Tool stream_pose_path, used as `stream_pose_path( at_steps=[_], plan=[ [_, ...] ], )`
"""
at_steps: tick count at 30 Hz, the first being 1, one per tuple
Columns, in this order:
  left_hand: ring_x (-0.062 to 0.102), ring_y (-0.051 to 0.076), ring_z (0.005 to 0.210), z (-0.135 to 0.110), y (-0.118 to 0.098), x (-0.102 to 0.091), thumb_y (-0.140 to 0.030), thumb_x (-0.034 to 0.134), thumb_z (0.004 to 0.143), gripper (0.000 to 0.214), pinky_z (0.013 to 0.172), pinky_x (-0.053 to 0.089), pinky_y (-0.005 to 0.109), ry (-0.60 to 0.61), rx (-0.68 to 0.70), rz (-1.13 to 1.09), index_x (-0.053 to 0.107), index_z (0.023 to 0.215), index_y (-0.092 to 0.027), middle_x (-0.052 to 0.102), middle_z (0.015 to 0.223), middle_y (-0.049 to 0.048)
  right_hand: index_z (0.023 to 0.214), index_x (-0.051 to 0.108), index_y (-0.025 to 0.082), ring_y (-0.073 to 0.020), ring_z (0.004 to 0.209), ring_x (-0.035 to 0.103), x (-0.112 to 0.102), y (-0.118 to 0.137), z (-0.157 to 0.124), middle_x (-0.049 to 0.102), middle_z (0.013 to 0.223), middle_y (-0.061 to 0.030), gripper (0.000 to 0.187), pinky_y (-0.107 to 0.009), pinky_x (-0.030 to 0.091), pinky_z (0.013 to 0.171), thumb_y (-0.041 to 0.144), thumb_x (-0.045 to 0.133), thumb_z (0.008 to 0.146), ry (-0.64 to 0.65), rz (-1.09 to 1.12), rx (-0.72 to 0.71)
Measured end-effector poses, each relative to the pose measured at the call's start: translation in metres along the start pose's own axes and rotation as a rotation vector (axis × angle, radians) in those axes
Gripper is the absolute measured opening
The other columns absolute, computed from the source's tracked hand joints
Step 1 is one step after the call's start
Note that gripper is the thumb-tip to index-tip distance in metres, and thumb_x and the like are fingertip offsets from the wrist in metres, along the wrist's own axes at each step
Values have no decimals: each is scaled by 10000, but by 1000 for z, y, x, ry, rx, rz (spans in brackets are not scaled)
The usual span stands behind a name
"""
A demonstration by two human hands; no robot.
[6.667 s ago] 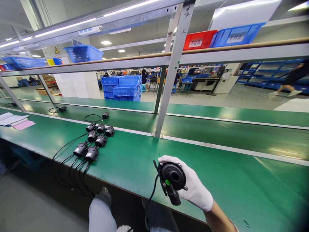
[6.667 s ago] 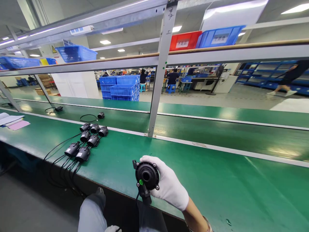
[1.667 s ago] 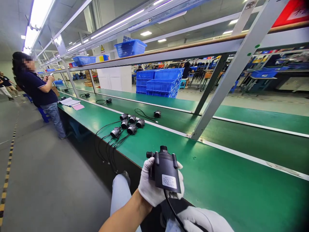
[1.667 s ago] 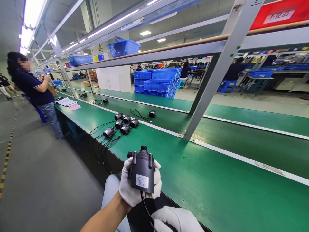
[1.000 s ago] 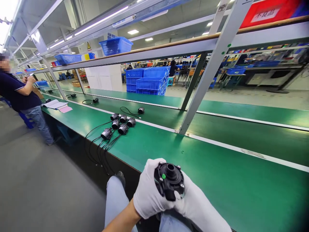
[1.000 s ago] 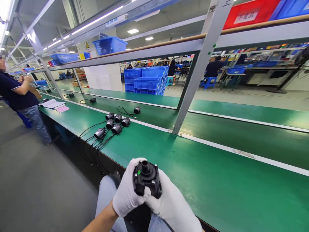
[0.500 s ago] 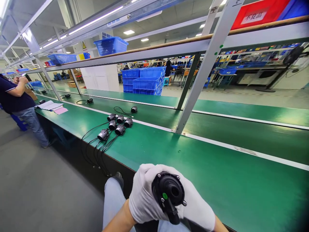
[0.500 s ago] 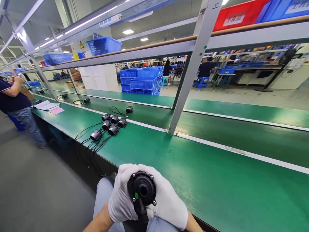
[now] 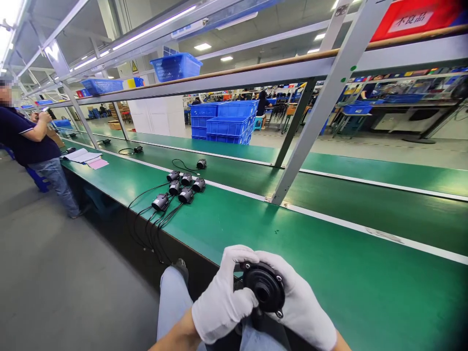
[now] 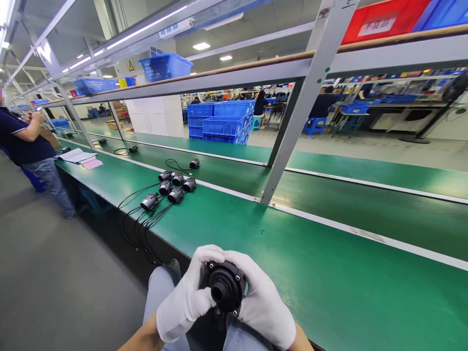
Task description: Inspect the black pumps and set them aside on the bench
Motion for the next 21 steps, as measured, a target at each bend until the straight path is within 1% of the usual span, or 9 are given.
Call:
stream_pose_path(
  at_steps=[3,5,7,9,10,12,14,17,21],
  plan=[
    [479,272,1246,-2,-6,5,-202,687,766,423,1126,370,455,-36,28,21,548,1163,-252,471,1279,69,1266,601,331,-234,991,739,1,-3,-1,724,1161,-48,542,-303,636,893,280,809,769,37,27,-30],
    [487,283,1240,-3,-8,5,-244,704,780,443,1119,373,474,-51,2,34,548,1194,-246,483,1284,83,1268,605,320,-242,1009,735,2,-6,-2,719,1174,-59,534,-310,632,904,264,795,771,46,56,-28],
    [495,295,1254,-5,-4,3,-324,771,784,602,1114,377,490,-45,-86,-40,498,1317,-261,485,1336,96,1289,598,294,-262,1041,733,4,-12,-5,711,1201,-81,553,-334,626,928,277,784,769,37,86,-13],
    [506,305,1278,-6,8,-3,-479,803,788,771,1112,383,500,-44,-151,-222,417,1427,-287,463,1421,107,1300,594,271,-287,1085,723,5,-20,-8,703,1223,-102,557,-363,618,953,347,778,780,44,126,17],
    [509,308,1296,-7,17,-6,-579,751,820,794,1118,383,506,-50,-159,-313,382,1464,-296,443,1465,112,1303,592,266,-297,1104,716,6,-24,-10,699,1231,-108,567,-373,614,962,399,778,784,53,151,32],
    [508,308,1331,-10,37,-11,-713,543,907,749,1139,372,517,-63,-129,-441,365,1496,-287,429,1519,124,1310,584,263,-310,1130,706,6,-31,-11,692,1247,-117,620,-390,605,977,508,785,777,82,205,55],
    [505,296,1356,-17,61,-14,-706,374,978,683,1169,347,518,-52,-122,-461,398,1497,-263,484,1510,127,1312,581,259,-323,1149,698,7,-33,-11,686,1264,-127,670,-411,593,995,577,786,759,120,239,73],
    [534,270,1323,-35,101,-13,-660,385,1000,598,1192,336,488,-44,-167,-388,547,1399,-244,610,1409,100,1299,593,243,-333,1154,696,6,-28,-8,686,1264,-142,647,-434,582,1003,562,765,762,179,258,95],
    [603,259,1156,-65,151,-14,-716,542,906,581,1149,402,447,-102,-316,-201,709,1153,-217,732,1165,70,1272,608,245,-320,1129,701,4,-17,-3,689,1250,-131,612,-419,580,991,421,785,713,223,233,98]
  ],
)
Point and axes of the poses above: each hand's wrist, its own z-axis towards the middle knuckle, its own x-axis out of the palm, y = z × x, the point moved 1 cm from there along z, towards the middle knuckle
